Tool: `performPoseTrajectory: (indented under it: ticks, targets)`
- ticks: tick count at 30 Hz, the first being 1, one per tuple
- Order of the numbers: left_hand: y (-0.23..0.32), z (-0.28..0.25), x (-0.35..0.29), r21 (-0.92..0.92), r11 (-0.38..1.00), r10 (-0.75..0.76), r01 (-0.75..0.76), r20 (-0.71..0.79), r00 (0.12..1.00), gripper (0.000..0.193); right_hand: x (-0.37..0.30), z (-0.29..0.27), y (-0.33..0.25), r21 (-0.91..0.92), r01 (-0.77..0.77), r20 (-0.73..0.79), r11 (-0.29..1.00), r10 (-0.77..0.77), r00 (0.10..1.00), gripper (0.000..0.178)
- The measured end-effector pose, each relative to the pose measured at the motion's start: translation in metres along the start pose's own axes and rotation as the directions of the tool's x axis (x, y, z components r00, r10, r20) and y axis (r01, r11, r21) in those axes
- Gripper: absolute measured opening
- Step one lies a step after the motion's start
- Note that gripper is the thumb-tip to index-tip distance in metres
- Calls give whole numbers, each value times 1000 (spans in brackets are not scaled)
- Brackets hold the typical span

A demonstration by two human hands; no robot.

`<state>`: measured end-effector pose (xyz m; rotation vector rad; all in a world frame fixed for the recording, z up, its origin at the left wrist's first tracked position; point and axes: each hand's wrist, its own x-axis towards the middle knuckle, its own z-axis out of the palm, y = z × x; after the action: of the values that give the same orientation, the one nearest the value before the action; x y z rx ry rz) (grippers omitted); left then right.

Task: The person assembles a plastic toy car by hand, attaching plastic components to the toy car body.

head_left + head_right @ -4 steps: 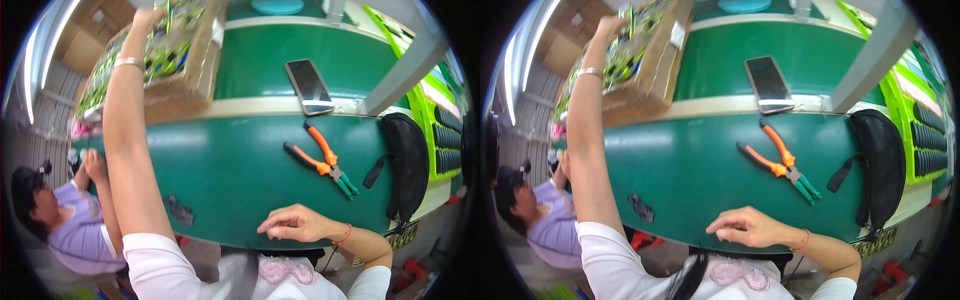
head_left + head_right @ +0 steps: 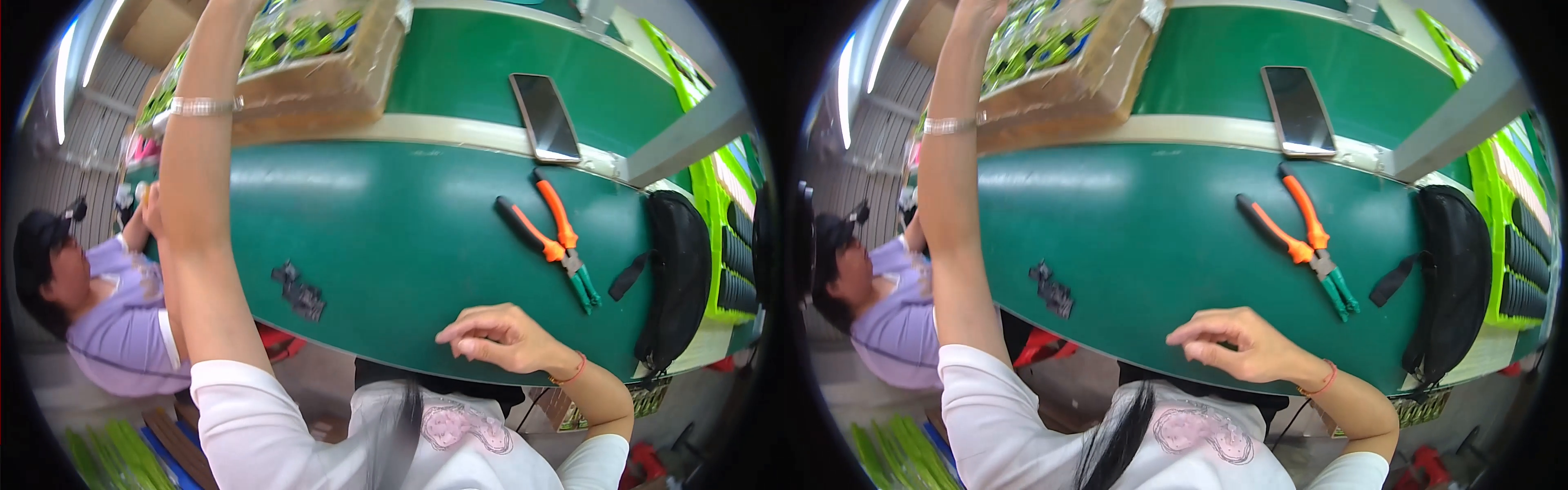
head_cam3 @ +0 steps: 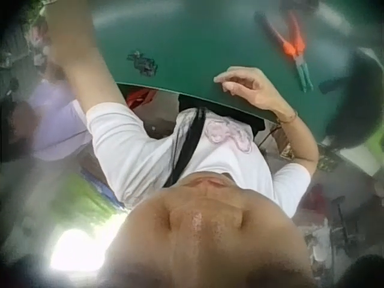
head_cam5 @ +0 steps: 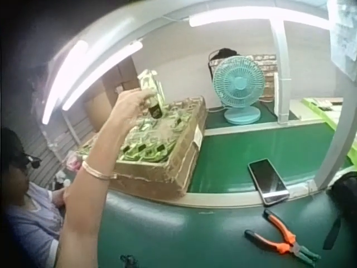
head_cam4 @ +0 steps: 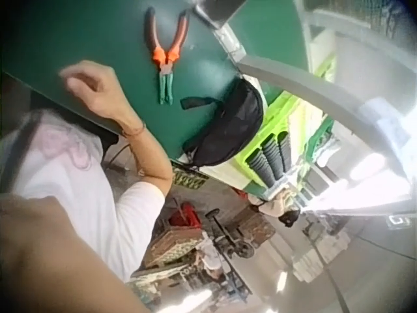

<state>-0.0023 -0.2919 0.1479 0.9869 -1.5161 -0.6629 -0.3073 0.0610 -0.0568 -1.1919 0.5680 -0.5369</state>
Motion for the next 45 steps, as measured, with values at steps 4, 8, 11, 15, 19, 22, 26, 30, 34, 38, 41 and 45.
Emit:
performPoseTrajectory:
  ticks: [4, 8, 11, 15, 19, 22, 26, 30, 34, 38, 41, 45]
  targets:
    - [74, 13, -188, -233, 969, 83, -82, -6, 997, 22, 6, 8, -2, -342, 211, -184, 916, -285, 941, 48]
    - [62, 46, -367, -599, 777, -196, 193, 60, 979, 55, 11, 15, 21, -324, 412, -240, 852, -495, 835, 85]
    - [48, 68, -431, -689, 633, -360, 353, 143, 922, 71, 12, 24, 24, -431, 441, -237, 787, -571, 786, 70]
    - [29, 76, -452, -576, 709, -401, 408, 147, 904, 61, 7, 26, 14, -743, 304, -108, 596, -555, 825, 18]
    - [29, 42, -455, -160, 938, -305, 308, 41, 951, 42, 4, 29, 14, -836, 247, -108, 489, -590, 800, 21]
    - [26, -15, -447, 376, 925, -75, 55, 37, 996, 14, 6, 34, 17, -897, 197, -100, 396, -615, 782, 24]
    - [8, -82, -438, 761, 648, 79, 21, -94, 992, 21, 12, 32, 22, -953, 229, 51, 197, -642, 765, 28]
    - [-11, -123, -427, 797, 603, -21, -18, 39, 999, 18, 13, 31, 19, -952, 204, 30, 227, -596, 803, 29]
    - [-16, -133, -421, 683, 714, -294, 155, 91, 951, 19, 12, 28, 22, -962, 161, -2, 220, -596, 803, 29]
    - [-19, -149, -421, 650, 709, -452, 275, 119, 884, 15, 12, 28, 20, -971, 173, 37, 165, -611, 791, 27]
    - [-1, -116, -435, 705, 660, -339, 258, -26, 940, 11, 10, 25, 24, -977, 207, 127, 53, -633, 764, 24]
    - [56, -39, -460, 675, 737, -12, -33, 62, 998, 17, 5, 28, 32, -960, 254, 271, -123, -650, 710, 25]
